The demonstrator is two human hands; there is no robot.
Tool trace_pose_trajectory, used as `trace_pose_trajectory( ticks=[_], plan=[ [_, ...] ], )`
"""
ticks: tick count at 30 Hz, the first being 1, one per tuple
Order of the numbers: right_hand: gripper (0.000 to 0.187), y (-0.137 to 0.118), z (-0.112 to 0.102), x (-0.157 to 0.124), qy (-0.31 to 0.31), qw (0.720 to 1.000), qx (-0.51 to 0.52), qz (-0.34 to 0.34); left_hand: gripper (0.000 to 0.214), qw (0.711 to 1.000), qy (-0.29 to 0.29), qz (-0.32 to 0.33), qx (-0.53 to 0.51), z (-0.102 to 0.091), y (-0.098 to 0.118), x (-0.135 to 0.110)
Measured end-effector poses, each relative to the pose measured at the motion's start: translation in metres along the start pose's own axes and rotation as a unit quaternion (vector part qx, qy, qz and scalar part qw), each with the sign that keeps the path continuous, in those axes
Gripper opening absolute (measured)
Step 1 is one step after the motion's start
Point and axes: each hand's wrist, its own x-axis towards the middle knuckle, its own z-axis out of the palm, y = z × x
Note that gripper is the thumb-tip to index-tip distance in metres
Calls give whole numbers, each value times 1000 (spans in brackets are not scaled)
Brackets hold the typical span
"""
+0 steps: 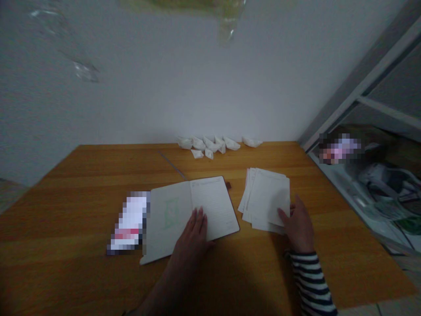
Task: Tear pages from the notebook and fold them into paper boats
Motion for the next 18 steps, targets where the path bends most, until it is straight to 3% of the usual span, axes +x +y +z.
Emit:
trace_pose_trajectory(
  ticks=[4, 8, 10, 13, 16, 18],
  plan=[
    [69, -21, -10, -10, 37, 992, -73, -97, 40, 998, 34, 17, 45, 10, 1, -2],
    [52, -70, -4, -29, -75, 984, 108, -116, 41, 994, 73, 41, 70, 17, -2, -9],
    [47, -93, 5, -42, -161, 954, 240, -85, 43, 991, 95, 53, 75, 18, -5, -13],
    [46, -116, 17, -59, -258, 882, 393, -10, 43, 988, 122, 53, 83, 15, -7, -17],
    [48, -126, 25, -67, -275, 812, 511, 65, 44, 984, 139, 49, 96, 11, -4, -19],
    [48, -130, 26, -68, -256, 781, 558, 112, 45, 982, 150, 47, 101, 11, -1, -20]
  ],
)
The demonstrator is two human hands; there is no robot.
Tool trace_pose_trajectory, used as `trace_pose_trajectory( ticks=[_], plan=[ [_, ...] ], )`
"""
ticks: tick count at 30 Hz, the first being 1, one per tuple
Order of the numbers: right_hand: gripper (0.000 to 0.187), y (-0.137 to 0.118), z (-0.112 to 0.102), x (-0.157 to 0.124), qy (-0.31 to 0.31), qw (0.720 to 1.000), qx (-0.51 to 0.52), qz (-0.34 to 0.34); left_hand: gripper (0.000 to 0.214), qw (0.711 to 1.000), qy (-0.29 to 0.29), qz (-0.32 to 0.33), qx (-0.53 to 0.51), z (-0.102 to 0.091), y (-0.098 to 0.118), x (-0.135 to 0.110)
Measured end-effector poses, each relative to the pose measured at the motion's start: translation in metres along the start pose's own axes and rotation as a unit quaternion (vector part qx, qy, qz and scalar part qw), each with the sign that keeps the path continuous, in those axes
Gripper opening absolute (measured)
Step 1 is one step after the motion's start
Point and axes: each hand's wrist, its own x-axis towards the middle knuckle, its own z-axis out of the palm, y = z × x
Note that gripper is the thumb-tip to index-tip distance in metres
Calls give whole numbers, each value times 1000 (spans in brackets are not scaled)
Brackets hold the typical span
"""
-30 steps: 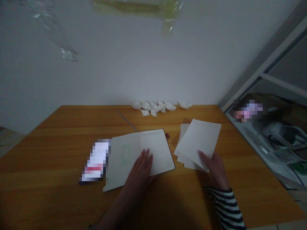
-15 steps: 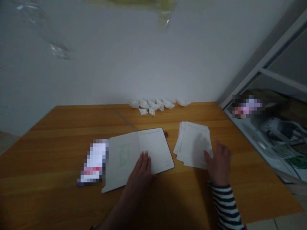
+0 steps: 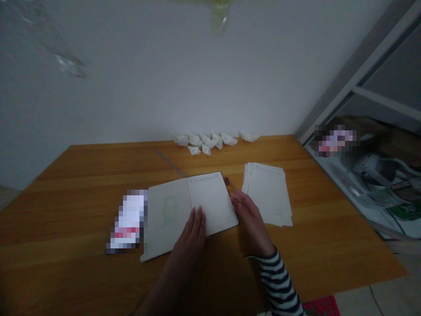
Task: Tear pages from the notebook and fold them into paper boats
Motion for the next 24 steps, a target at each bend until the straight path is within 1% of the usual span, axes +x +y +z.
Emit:
trace_pose_trajectory(
  ticks=[3, 7, 9, 11, 14, 16, 18, 19, 20, 21, 22, 23, 24],
  plan=[
    [46, -2, 5, 0, 49, 998, 35, 15, 52, 1000, 21, -20, -3, 6, 5, -2],
    [45, -6, 11, -2, 50, 995, 75, 33, 63, 998, 30, -47, -29, 19, 11, -7],
    [44, -9, 14, -4, 58, 994, 84, 30, 67, 996, 33, -55, -54, 21, 11, -7],
    [44, -12, 18, -7, 71, 993, 93, 27, 68, 993, 31, -55, -95, 17, 10, -5],
    [46, -16, 30, -8, 77, 990, 113, 45, 62, 981, 11, -51, -189, -3, 3, 4],
    [47, -17, 41, -8, 81, 985, 146, 32, 61, 962, 12, -94, -256, -19, -3, 10],
    [52, -15, 55, -6, 76, 980, 185, 2, 61, 939, 13, -151, -309, -32, -9, 14],
    [56, -14, 62, -5, 62, 978, 200, -3, 61, 924, 13, -182, -337, -37, -12, 14],
    [61, -11, 69, -5, 40, 977, 207, 6, 62, 904, 11, -213, -370, -40, -15, 14],
    [65, -9, 75, -5, 6, 978, 208, 26, 65, 879, 10, -242, -412, -43, -19, 12],
    [68, -7, 81, -5, -36, 978, 199, 43, 70, 845, 13, -269, -462, -46, -23, 9],
    [69, -6, 84, -5, -87, 979, 177, 49, 77, 802, 20, -290, -522, -48, -28, 6],
    [69, -7, 87, -5, -143, 979, 139, 42, 85, 749, 32, -309, -584, -50, -34, 1]
  ],
)
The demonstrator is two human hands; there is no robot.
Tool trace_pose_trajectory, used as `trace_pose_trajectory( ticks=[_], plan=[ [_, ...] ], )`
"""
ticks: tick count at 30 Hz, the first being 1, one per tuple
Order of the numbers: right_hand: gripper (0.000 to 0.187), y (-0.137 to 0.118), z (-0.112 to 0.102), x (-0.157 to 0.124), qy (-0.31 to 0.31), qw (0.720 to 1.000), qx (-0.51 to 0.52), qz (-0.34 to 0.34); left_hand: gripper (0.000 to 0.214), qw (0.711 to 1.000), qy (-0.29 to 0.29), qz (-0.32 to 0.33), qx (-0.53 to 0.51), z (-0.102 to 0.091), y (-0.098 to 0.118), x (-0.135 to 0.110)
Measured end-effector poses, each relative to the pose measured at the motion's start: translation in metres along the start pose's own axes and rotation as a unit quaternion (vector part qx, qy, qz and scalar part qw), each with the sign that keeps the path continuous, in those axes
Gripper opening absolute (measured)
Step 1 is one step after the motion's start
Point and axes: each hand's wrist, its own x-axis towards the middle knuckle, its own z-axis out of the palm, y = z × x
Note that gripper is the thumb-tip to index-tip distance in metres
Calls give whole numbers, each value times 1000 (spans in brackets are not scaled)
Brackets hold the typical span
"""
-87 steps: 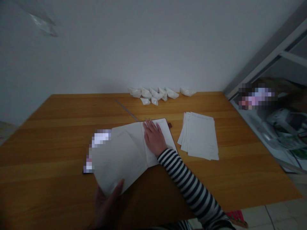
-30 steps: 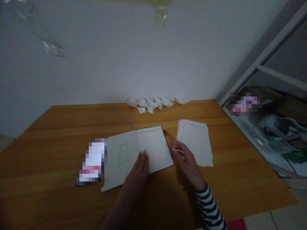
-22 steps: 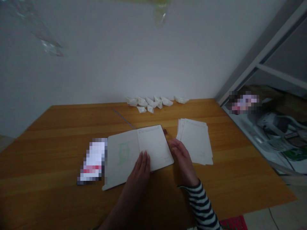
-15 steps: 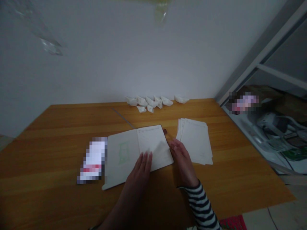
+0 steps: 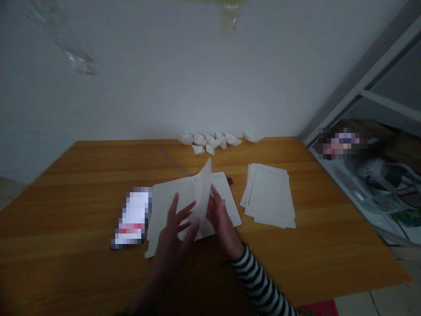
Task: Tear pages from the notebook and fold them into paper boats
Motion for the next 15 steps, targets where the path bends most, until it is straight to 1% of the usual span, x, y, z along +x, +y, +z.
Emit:
trace_pose_trajectory(
  ticks=[1, 2, 3, 4, 5, 7, 8, 10, 12, 14, 15],
  plan=[
    [68, -2, 2, 1, -61, 997, -55, -5, 93, 996, 9, -22, -84, -8, -1, -1],
    [64, -5, 2, 2, -121, 985, -118, -18, 99, 985, 12, -48, -167, -17, -3, -1],
    [59, -9, 2, 5, -174, 968, -179, -30, 108, 969, 32, -86, -229, -26, -6, 0],
    [55, -14, 2, 9, -213, 948, -231, -42, 113, 956, 65, -127, -256, -35, -9, 2],
    [51, -19, 1, 14, -235, 931, -273, -51, 113, 949, 90, -155, -258, -42, -12, 4],
    [46, -25, -2, 29, -244, 903, -345, -74, 103, 955, 147, -175, -191, -54, -16, 12],
    [43, -25, -2, 38, -242, 887, -382, -92, 101, 959, 159, -177, -153, -58, -17, 16],
    [42, -19, -3, 57, -235, 842, -466, -135, 98, 968, 146, -171, -108, -62, -18, 23],
    [47, -8, -3, 75, -211, 790, -551, -165, 98, 976, 110, -157, -100, -63, -19, 27],
    [52, 4, -3, 89, -185, 745, -618, -167, 95, 979, 82, -146, -116, -63, -20, 27],
    [52, 9, -3, 94, -172, 728, -643, -163, 93, 978, 79, -148, -127, -63, -22, 25]
  ],
)
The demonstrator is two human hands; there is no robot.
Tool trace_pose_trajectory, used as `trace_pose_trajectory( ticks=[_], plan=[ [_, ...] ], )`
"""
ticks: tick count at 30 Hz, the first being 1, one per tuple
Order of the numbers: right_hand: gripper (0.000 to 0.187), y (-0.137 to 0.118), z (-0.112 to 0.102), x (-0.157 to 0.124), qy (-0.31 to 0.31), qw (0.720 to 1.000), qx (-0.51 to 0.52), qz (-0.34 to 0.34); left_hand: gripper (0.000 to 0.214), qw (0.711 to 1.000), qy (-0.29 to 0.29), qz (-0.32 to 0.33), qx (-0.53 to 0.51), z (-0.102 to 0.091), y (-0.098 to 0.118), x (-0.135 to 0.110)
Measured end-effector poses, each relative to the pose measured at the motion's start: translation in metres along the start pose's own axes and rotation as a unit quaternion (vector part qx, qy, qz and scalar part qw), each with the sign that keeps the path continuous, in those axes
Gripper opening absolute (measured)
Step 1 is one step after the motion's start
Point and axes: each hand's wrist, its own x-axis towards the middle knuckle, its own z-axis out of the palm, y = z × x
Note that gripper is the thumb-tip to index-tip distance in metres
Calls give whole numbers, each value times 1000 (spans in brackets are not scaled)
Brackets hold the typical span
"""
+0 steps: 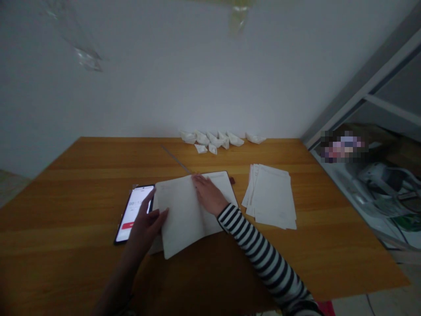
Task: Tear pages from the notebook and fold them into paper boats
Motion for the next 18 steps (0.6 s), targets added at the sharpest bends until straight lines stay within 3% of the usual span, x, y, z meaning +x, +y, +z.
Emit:
trace_pose_trajectory(
  ticks=[6, 10, 18],
  plan=[
    [53, 7, 18, 5, 60, 995, -71, 43, 90, 997, 17, -29, -63, -4, -15, -5],
    [53, 8, 19, 4, 65, 994, -77, 50, 101, 993, 15, -50, -102, -7, -19, -5],
    [52, 5, 16, 4, 67, 994, -76, 48, 101, 992, 41, -39, -111, -4, -18, -9]
  ],
)
